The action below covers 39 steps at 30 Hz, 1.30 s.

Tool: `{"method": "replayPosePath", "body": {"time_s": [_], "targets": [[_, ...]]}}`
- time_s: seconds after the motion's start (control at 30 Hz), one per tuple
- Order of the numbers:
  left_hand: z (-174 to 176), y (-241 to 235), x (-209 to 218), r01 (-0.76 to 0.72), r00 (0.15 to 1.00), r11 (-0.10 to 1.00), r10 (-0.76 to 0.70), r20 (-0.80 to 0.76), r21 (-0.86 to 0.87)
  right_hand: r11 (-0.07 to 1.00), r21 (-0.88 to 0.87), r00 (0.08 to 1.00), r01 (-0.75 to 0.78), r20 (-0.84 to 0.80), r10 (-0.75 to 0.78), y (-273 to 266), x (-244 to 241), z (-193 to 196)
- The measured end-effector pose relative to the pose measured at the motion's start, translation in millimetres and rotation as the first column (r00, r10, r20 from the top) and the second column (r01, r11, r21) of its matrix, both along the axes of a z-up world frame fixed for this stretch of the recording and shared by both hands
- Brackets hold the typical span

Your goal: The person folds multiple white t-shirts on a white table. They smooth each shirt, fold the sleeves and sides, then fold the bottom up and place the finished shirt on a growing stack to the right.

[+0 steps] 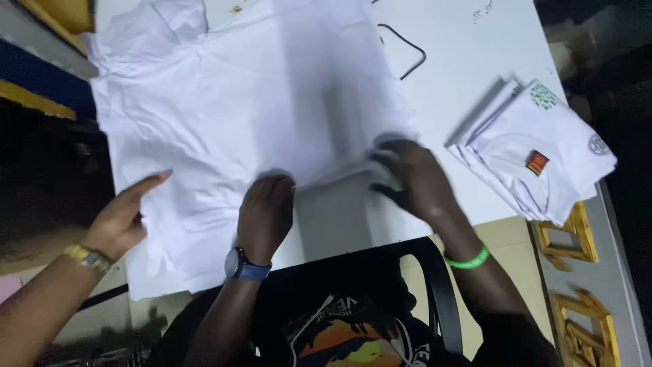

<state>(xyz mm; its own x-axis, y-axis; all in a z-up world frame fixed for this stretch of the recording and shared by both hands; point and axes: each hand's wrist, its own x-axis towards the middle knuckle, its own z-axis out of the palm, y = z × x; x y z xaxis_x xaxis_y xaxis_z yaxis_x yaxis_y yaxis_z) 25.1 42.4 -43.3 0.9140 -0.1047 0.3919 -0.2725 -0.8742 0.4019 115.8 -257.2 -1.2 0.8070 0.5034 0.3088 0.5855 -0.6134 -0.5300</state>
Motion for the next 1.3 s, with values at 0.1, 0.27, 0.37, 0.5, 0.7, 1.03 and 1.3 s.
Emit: {"method": "replayPosePath", "body": {"time_s": [0.1,0.27,0.37,0.5,0.7,1.03,1.3], "targets": [[9,4,-3,-0.092,0.996,0.996,0.092,0.021,-0.014,0.929,-0.354,0.959,-0.107,0.211,0.191,32,11,-22],[38,7,0,-0.111,0.992,0.993,0.113,0.055,-0.037,0.973,-0.232,0.976,0.003,0.213,0.048,25,39,-27],[37,17,0,-0.080,0.997,0.995,0.080,0.014,-0.052,0.993,-0.068,0.989,-0.097,0.102,0.104,12,46,-11],[39,28,-16,-0.060,0.998,0.998,0.060,0.004,-0.013,0.995,-0.056,0.982,-0.086,0.163,0.094,18,44,10],[41,42,-52,-0.167,0.985,0.983,0.170,-0.033,0.075,0.981,0.014,0.962,-0.194,-0.194,0.193,15,36,28],[28,42,-60,-0.240,0.965,0.966,0.227,0.129,0.098,0.945,0.135,0.916,-0.298,-0.239,0.323,5,35,41],[71,114,-84,-0.449,0.869,0.893,0.429,-0.246,-0.031,0.971,0.109,0.966,-0.213,-0.129,0.226,-22,42,26]]}}
